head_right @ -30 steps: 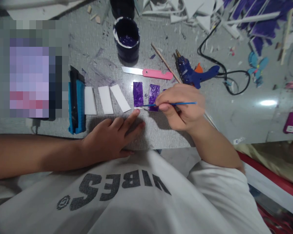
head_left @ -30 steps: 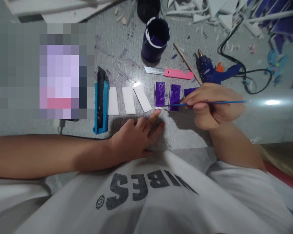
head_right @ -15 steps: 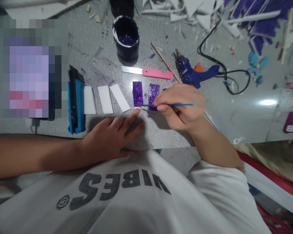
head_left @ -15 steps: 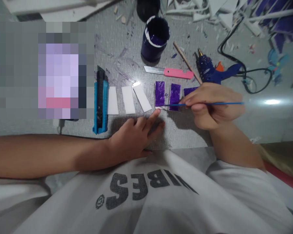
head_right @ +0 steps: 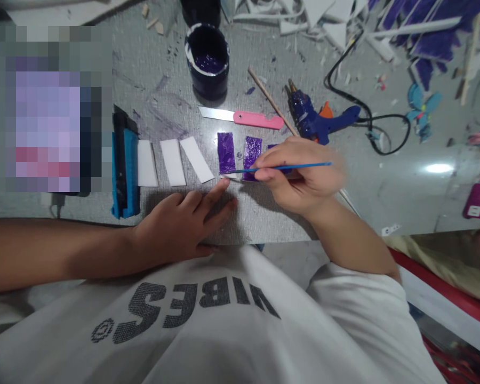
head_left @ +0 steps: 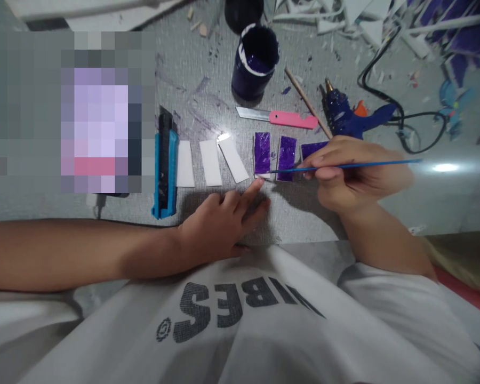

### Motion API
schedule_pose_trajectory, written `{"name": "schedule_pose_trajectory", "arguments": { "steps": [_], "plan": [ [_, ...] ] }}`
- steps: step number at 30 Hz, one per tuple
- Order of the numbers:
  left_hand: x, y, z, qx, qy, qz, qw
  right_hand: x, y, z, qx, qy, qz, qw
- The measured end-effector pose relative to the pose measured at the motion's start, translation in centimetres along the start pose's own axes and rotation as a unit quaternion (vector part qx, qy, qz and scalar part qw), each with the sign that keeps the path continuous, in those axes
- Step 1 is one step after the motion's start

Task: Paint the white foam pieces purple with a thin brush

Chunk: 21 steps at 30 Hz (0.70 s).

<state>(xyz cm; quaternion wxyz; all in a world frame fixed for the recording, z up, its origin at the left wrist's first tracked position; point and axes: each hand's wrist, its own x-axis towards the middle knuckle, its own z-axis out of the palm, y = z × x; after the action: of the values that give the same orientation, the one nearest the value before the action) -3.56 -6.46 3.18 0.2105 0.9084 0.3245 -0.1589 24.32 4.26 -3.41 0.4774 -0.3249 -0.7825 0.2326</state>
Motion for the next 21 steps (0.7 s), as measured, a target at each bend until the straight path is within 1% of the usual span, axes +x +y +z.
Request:
{"name": "schedule_pose_trajectory", "arguments": {
  "steps": [1, 2, 3, 4, 7, 11, 13, 15, 18, 21],
  "plan": [
    [0.0, 0.0, 0.0, -0.003, 0.004, -0.001, 1.0, 0.1, -0.2, 0.2, 0.007, 0.026, -0.05, 0.998],
    [-0.1, 0.0, 0.0, -0.004, 0.005, -0.001, 1.0, 0.3, -0.5, 0.3, 0.011, 0.042, -0.085, 0.995],
    [-0.1, 0.0, 0.0, -0.002, 0.002, 0.0, 1.0, 0.5, -0.7, 0.4, 0.009, 0.046, -0.106, 0.993],
    [-0.1, 0.0, -0.1, 0.002, -0.004, 0.001, 1.0, 0.8, -1.0, 0.4, 0.005, 0.038, -0.113, 0.993],
    [0.0, 0.0, -0.4, 0.018, -0.023, 0.006, 1.0, 1.6, -1.8, 0.0, -0.024, 0.014, -0.123, 0.992],
    [0.2, 0.0, -0.8, 0.022, -0.028, 0.006, 0.999, 2.1, -2.1, -0.7, -0.07, -0.005, -0.148, 0.987],
    [0.2, -0.1, -0.8, 0.021, -0.034, 0.006, 0.999, 2.0, -2.1, -0.8, -0.079, 0.001, -0.153, 0.985],
    [0.2, -0.1, -0.7, 0.024, -0.038, 0.007, 0.999, 1.8, -2.0, -0.7, -0.067, 0.021, -0.14, 0.988],
    [0.0, 0.0, -0.4, 0.032, -0.013, 0.01, 0.999, 1.6, -2.2, -0.3, -0.046, 0.043, -0.117, 0.991],
    [-0.1, 0.0, -0.2, 0.027, 0.002, 0.01, 1.0, 1.8, -2.6, 0.1, -0.055, 0.012, -0.121, 0.991]
  ]
}}
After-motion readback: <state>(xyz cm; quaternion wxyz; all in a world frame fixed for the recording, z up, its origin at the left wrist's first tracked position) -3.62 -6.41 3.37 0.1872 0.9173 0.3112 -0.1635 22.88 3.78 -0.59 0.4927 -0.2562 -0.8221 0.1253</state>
